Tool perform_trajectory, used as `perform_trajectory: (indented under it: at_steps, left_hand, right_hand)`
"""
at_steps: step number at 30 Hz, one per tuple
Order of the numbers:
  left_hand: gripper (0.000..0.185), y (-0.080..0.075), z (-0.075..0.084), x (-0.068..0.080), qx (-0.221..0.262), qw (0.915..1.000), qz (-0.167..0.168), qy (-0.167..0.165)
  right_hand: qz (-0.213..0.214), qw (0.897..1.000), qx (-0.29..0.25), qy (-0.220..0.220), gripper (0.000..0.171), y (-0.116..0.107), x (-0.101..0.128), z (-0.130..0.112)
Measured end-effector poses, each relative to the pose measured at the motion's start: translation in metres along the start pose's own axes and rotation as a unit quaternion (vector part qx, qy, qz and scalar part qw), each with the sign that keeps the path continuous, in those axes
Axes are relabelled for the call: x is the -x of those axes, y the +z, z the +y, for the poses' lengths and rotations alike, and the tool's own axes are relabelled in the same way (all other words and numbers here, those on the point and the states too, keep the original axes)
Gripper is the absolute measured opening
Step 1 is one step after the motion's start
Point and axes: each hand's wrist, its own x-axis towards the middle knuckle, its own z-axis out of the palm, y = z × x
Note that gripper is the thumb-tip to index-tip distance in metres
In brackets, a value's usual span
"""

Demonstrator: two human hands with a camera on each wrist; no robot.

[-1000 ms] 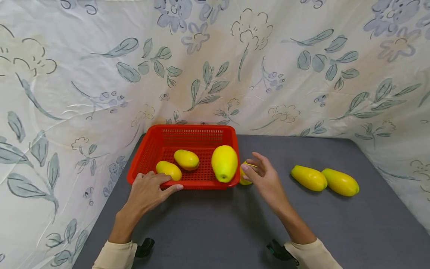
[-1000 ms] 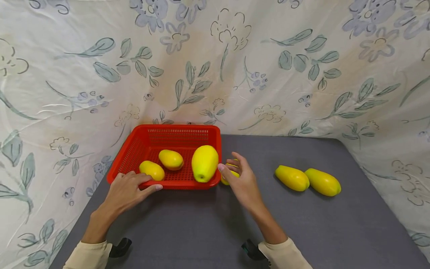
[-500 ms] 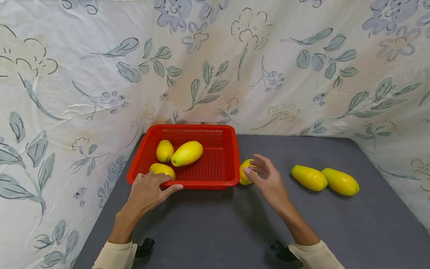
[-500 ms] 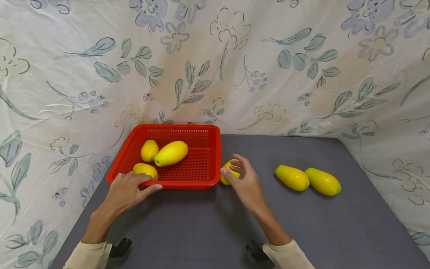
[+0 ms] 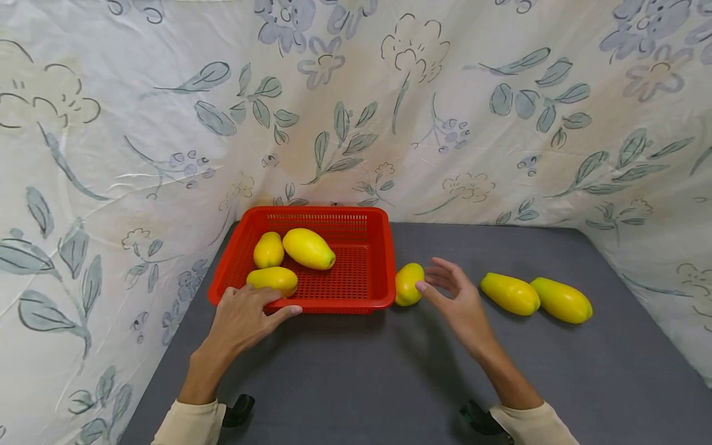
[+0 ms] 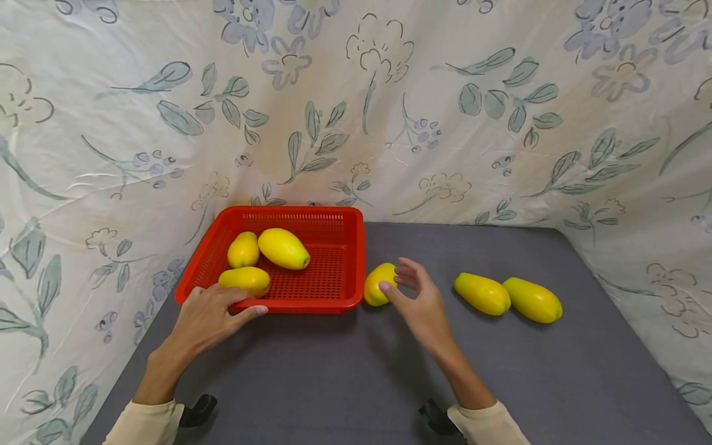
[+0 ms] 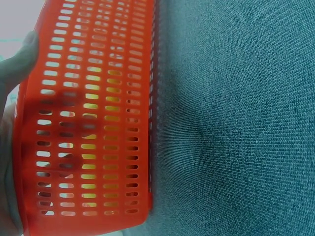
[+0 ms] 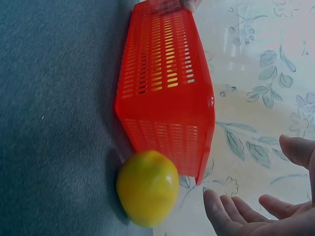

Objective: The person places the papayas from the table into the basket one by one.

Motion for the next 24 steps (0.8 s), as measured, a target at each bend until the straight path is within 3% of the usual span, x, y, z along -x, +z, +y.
perform_trajectory:
  at_steps: [24]
  left_hand:
    - [0.051, -0.002, -0.004, 0.002, 0.004, 0.9999, -0.010, 0.001]
  right_hand:
    - [0.035, 0.999, 0.040, 0.000, 0.066, -0.031, 0.015, 0.015]
